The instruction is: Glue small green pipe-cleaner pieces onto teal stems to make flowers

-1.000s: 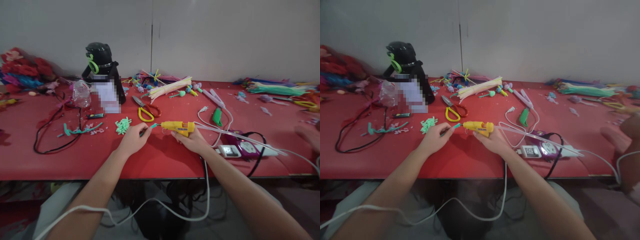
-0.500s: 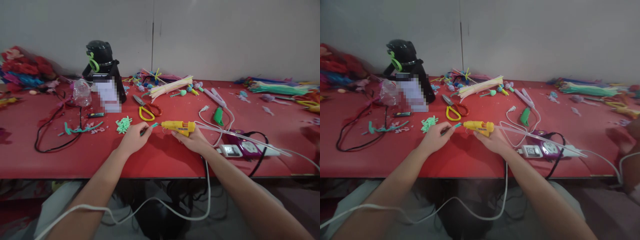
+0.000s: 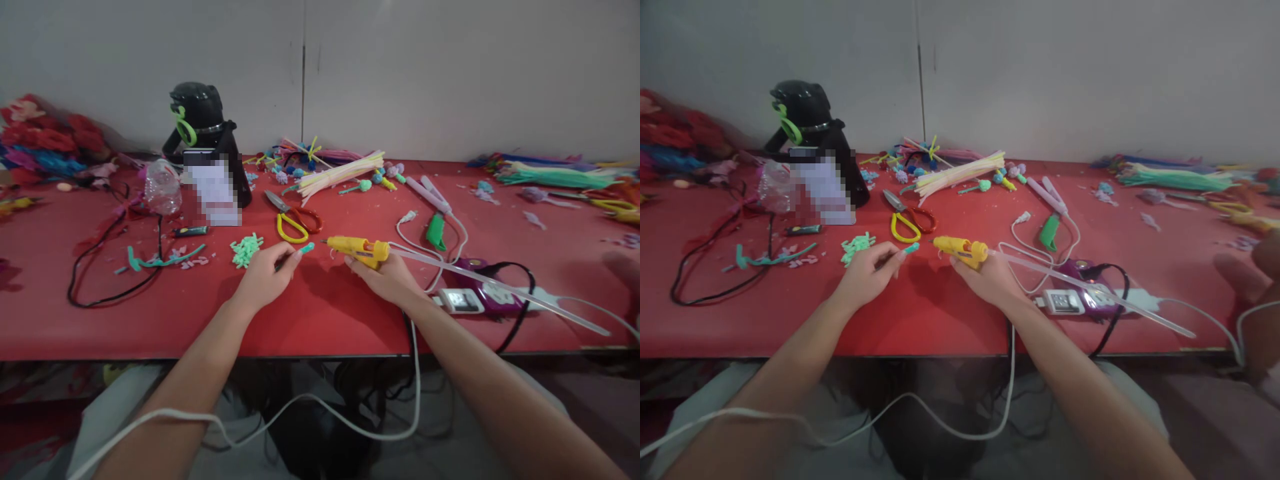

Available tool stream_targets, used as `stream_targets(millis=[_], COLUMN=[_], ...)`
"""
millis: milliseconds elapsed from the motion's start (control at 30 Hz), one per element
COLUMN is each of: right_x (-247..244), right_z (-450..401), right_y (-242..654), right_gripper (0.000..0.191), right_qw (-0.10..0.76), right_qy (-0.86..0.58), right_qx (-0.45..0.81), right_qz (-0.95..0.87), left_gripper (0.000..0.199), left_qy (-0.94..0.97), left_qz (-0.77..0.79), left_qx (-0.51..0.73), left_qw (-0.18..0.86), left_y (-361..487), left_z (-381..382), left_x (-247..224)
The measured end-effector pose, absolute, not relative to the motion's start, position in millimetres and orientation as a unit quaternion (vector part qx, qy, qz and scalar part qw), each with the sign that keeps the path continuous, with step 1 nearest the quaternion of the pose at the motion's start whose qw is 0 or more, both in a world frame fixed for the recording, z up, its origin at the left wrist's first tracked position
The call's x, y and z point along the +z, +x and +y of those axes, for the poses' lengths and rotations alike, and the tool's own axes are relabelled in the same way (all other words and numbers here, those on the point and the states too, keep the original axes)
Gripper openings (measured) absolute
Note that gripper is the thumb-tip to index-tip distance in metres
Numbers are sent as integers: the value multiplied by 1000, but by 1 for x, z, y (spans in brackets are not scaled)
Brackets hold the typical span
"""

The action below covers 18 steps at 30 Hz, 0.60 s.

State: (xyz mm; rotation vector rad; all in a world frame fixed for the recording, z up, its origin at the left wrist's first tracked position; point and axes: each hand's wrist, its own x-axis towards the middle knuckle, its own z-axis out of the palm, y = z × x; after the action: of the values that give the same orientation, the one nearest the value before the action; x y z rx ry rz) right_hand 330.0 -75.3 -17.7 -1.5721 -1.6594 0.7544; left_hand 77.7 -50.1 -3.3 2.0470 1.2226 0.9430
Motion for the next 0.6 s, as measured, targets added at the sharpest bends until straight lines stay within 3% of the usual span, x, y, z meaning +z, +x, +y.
stream_targets(millis=[200, 433, 600], right_x=[-13, -20, -13], right_z=[-59, -48, -60], right_y=[347, 358, 359], right_gripper=[36, 32, 40], right_qw=[358, 330, 320], right_qy=[-641, -660, -699], right_qx=[172, 131, 114], right_qz=[-657, -662, -629], left_gripper=[35, 30, 17], left_qy=[755, 729, 705], left_qz=[492, 577, 629], left_qx=[342, 335, 299], left_qw=[265, 155, 132], left_y=[58, 11, 0], left_z=[-46, -39, -39], left_x=[2, 19, 14])
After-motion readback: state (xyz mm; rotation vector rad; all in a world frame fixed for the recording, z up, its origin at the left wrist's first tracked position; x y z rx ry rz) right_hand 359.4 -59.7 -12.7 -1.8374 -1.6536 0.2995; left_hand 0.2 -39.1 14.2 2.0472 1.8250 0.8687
